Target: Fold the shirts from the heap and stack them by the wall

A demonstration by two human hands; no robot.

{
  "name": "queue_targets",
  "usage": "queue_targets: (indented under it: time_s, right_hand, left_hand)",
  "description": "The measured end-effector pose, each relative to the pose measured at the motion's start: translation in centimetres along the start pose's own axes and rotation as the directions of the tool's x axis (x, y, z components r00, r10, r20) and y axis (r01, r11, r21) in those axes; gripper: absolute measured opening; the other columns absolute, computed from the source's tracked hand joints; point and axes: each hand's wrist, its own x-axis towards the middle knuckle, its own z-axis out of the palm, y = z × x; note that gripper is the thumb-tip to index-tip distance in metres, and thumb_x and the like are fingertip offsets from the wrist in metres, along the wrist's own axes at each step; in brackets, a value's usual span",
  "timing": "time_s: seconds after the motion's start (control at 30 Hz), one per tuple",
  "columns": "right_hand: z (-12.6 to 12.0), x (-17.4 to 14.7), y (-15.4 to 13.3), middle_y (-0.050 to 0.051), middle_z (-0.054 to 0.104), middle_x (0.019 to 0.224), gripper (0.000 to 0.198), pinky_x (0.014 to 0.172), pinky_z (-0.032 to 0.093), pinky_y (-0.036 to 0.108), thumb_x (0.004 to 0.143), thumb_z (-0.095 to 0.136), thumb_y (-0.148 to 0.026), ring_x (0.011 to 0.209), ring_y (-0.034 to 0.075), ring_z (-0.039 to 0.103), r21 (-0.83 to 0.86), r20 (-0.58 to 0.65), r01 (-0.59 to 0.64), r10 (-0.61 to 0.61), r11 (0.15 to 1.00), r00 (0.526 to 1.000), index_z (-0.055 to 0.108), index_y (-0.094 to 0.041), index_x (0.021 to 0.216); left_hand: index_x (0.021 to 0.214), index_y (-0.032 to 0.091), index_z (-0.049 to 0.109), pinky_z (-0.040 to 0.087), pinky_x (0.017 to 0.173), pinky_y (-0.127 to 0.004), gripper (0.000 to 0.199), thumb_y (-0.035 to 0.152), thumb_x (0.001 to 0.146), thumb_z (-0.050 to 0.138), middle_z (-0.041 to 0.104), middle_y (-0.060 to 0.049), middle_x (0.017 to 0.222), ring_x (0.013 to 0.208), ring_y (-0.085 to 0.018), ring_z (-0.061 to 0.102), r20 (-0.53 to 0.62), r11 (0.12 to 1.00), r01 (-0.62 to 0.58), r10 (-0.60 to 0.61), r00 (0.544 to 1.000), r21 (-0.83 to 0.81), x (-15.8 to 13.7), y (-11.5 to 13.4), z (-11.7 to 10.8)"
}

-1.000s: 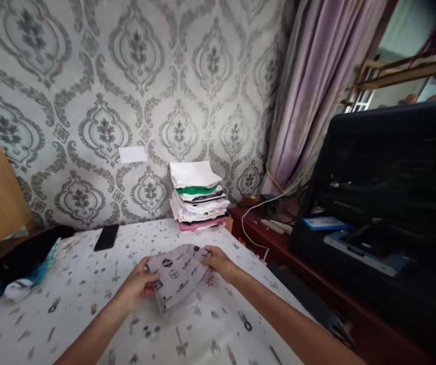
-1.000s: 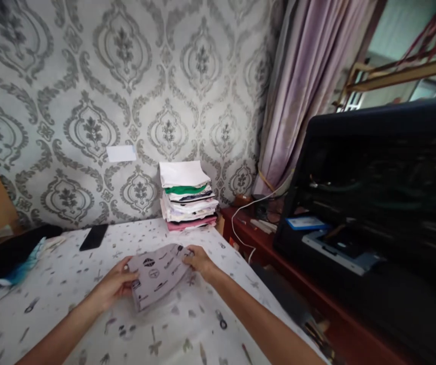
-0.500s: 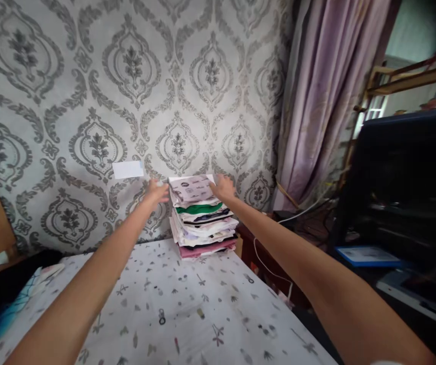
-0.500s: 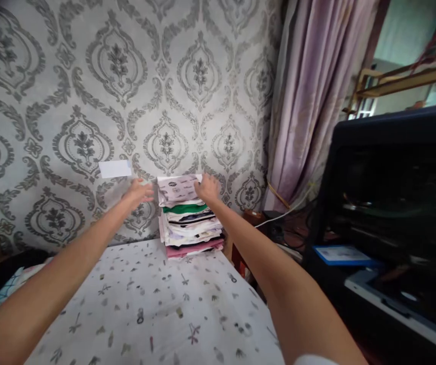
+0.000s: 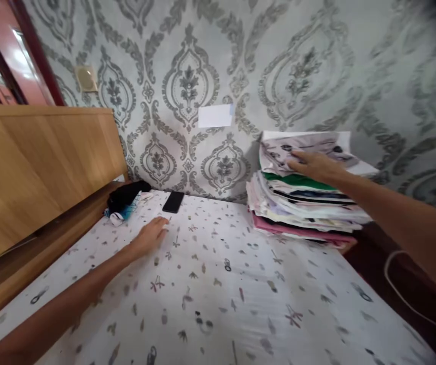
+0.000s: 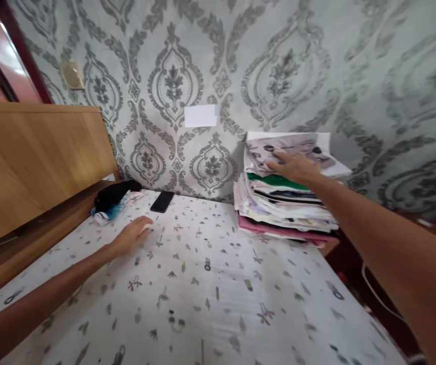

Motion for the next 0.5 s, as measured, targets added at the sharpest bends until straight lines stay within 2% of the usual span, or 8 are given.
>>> queue_targets:
  time_s: [0.03,0.1,0.17,0.23,0.3,0.37,0.43,0.5]
  right_hand:
    - [-0.3,-0.3,0.2,0.030,0.052,0.142,0.069,0.089,0.037,0.057,0.096,0.039,-0.067,0.124,0.039,0.056,0.072,-0.001,0.001,-0.001,0.997,1.000,0.051,-0.022,0.147]
    - [-1.1,-1.6,0.3,0.032,0.053,0.141,0.069,0.089,0.036,0.054,0.097,0.040,-0.062,0.128,0.038,0.053,0.196,-0.051,0.005,0.005,0.981,0.999,0.048,-0.017,0.148]
    - [-2.1,-3.5,0.0,0.031,0.058,0.134,0.061,0.090,0.037,0.053,0.099,0.041,-0.054,0.128,0.037,0.053,0.207,-0.193,0.020,0.021,0.978,0.981,0.054,-0.014,0.143]
    - [-2.9,-5.8,-0.9,0.028,0.064,0.125,0.051,0.091,0.039,0.051,0.095,0.047,-0.044,0.122,0.037,0.056,0.194,-0.265,0.060,-0.006,0.979,0.964,0.062,-0.012,0.133]
    - [-3.5,-8.2,-2.2,0.024,0.068,0.116,0.044,0.089,0.043,0.047,0.089,0.052,-0.037,0.111,0.036,0.061,0.211,-0.251,0.127,-0.072,0.969,0.965,0.068,-0.011,0.121]
    - [-3.7,-10.8,-3.9,0.022,0.070,0.112,0.039,0.086,0.046,0.043,0.085,0.051,-0.033,0.103,0.033,0.064,0.266,-0.219,0.193,-0.135,0.944,0.966,0.071,-0.012,0.112]
    - [-3.5,-13.3,-5.9,0.020,0.071,0.112,0.035,0.085,0.048,0.041,0.083,0.051,-0.033,0.100,0.031,0.065,0.345,-0.199,0.231,-0.170,0.910,0.965,0.071,-0.014,0.105]
    - [-3.0,-15.8,-7.8,0.019,0.071,0.114,0.033,0.084,0.051,0.041,0.083,0.051,-0.034,0.103,0.031,0.065,0.433,-0.178,0.257,-0.197,0.864,0.964,0.071,-0.016,0.102]
  left_hand:
    - [0.107,0.021,0.065,0.046,0.103,-0.042,0.026,0.021,0.087,0.048,0.067,-0.012,0.115,0.115,-0.029,0.060,-0.037,0.991,0.044,-0.039,0.999,0.128,0.1,-2.0,-1.3]
    - [0.109,0.017,0.063,0.042,0.106,-0.050,0.027,0.018,0.087,0.047,0.064,-0.017,0.119,0.122,-0.034,0.054,-0.128,0.957,0.160,-0.132,0.983,0.243,0.7,-5.7,-3.9]
    - [0.115,0.012,0.060,0.038,0.106,-0.058,0.031,0.018,0.087,0.049,0.059,-0.023,0.125,0.127,-0.040,0.048,-0.221,0.892,0.294,-0.228,0.948,0.344,1.5,-8.6,-6.0]
    - [0.122,0.009,0.055,0.040,0.102,-0.058,0.037,0.021,0.088,0.051,0.057,-0.026,0.128,0.127,-0.042,0.048,-0.272,0.795,0.421,-0.329,0.904,0.437,2.2,-10.7,-7.7]
    - [0.127,0.009,0.051,0.047,0.096,-0.053,0.042,0.027,0.090,0.052,0.057,-0.025,0.129,0.122,-0.039,0.054,-0.302,0.723,0.517,-0.420,0.856,0.459,2.7,-12.0,-8.8]
    - [0.132,0.009,0.046,0.050,0.091,-0.048,0.047,0.031,0.091,0.052,0.057,-0.024,0.132,0.121,-0.038,0.056,-0.345,0.719,0.562,-0.448,0.825,0.408,3.2,-12.7,-9.6]
    - [0.136,0.012,0.045,0.051,0.091,-0.047,0.051,0.031,0.090,0.055,0.058,-0.024,0.133,0.122,-0.037,0.057,-0.379,0.744,0.556,-0.425,0.822,0.372,3.8,-12.8,-10.3]
    - [0.131,0.017,0.053,0.050,0.091,-0.047,0.046,0.026,0.086,0.058,0.064,-0.020,0.127,0.118,-0.037,0.060,-0.350,0.778,0.516,-0.400,0.847,0.359,4.6,-12.6,-11.2]
